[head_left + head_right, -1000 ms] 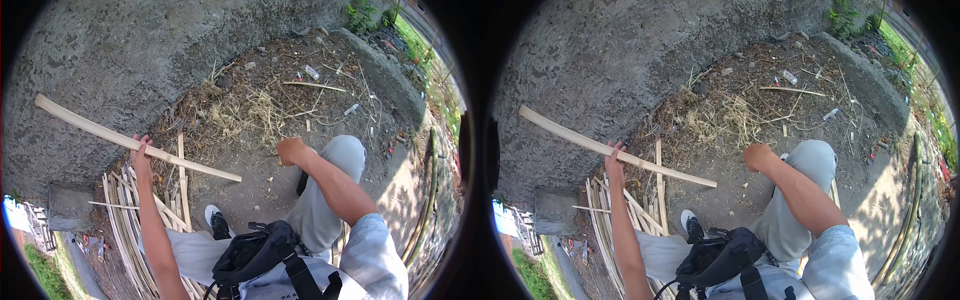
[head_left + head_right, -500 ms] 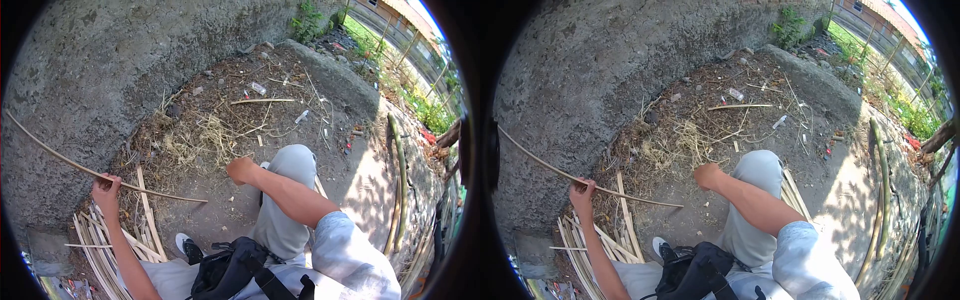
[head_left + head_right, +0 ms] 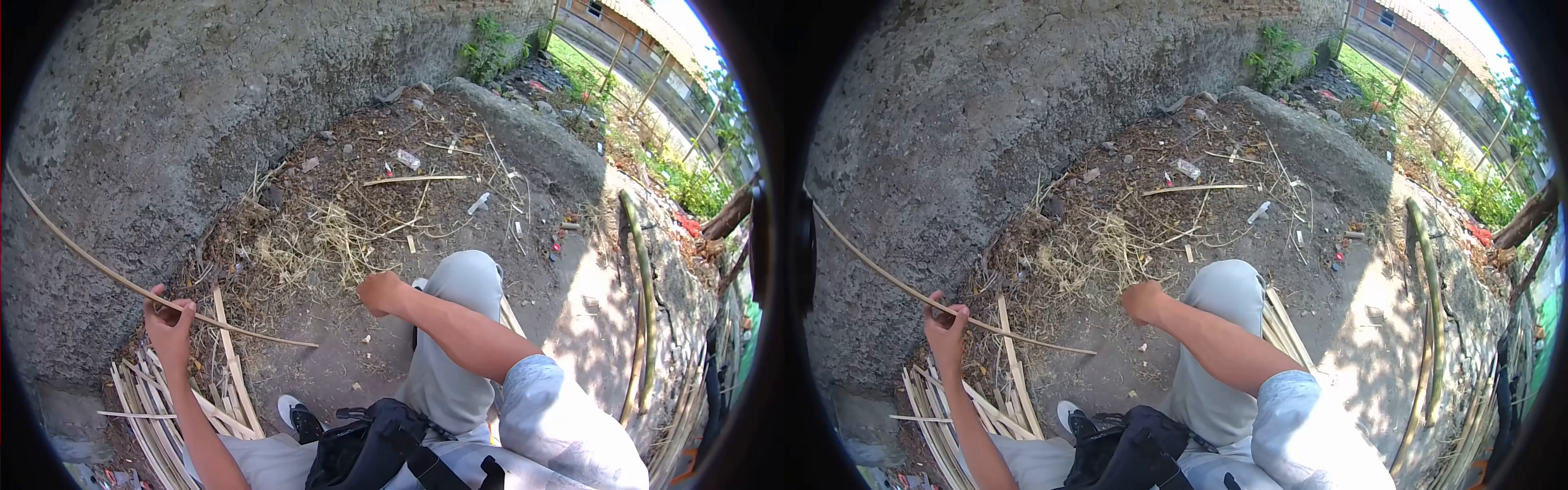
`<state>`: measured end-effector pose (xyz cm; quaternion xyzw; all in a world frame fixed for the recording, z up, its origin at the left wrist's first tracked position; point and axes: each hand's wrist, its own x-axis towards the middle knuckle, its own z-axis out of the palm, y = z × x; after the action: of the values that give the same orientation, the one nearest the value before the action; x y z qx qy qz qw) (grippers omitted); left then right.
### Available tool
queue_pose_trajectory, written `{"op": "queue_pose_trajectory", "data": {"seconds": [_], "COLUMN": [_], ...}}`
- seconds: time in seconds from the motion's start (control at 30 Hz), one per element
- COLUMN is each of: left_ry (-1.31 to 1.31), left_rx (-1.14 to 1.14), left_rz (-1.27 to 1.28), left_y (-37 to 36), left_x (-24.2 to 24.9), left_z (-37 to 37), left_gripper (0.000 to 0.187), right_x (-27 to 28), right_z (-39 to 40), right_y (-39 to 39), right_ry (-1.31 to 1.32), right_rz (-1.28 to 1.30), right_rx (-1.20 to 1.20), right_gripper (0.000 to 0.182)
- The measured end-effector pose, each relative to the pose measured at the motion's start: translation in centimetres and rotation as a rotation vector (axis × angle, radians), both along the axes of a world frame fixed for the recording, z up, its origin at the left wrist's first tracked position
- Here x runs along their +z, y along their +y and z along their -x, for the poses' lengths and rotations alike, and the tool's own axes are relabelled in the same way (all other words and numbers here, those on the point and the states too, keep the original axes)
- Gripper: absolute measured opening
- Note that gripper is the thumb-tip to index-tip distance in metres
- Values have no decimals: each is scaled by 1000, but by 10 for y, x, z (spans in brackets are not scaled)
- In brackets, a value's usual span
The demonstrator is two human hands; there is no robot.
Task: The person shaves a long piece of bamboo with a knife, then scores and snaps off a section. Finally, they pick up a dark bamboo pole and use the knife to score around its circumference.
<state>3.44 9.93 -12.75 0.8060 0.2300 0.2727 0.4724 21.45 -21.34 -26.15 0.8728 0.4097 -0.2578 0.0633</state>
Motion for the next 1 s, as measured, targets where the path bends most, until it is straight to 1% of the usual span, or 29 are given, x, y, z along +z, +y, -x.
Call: {"op": "queue_pose_trajectory", "data": {"seconds": [0.1,0.2,0.3,0.33,0.43,0.53,0.63,0.67,0.8,0.87,0.93,1.0], "left_ry": [-189,-259,-144,-90,91,-45,-307,-323,-439,-470,-495,-522], "left_rx": [-27,-76,-131,-99,81,101,20,-17,-12,-33,-59,-105], "left_rz": [-30,62,127,70,-108,27,90,139,103,170,239,321], "left_y": [-13,11,21,22,42,48,37,42,23,26,34,43], "left_x": [15,16,22,24,14,5,3,2,24,29,32,32], "left_z": [1,5,17,21,25,20,16,17,16,17,22,26], "left_gripper": [54,52,46,39,35,35,42,55,67,65,63,61], "right_x": [7,12,9,11,7,2,0,1,1,1,9,5], "right_z": [3,4,0,0,3,1,3,2,1,0,1,-1], "right_y": [-3,-7,-5,-5,-4,-2,-4,-3,-3,-3,-2,-3], "right_ry": [7,7,3,9,15,5,12,11,22,20,44,49], "right_rz": [-30,-61,-19,5,20,20,29,28,29,23,48,42], "right_rx": [3,-4,-8,-16,-31,-34,-34,-33,-31,-25,-11,-17], "right_gripper": [26,24,25,26,27,27,27,26,26,24,27,28]}}
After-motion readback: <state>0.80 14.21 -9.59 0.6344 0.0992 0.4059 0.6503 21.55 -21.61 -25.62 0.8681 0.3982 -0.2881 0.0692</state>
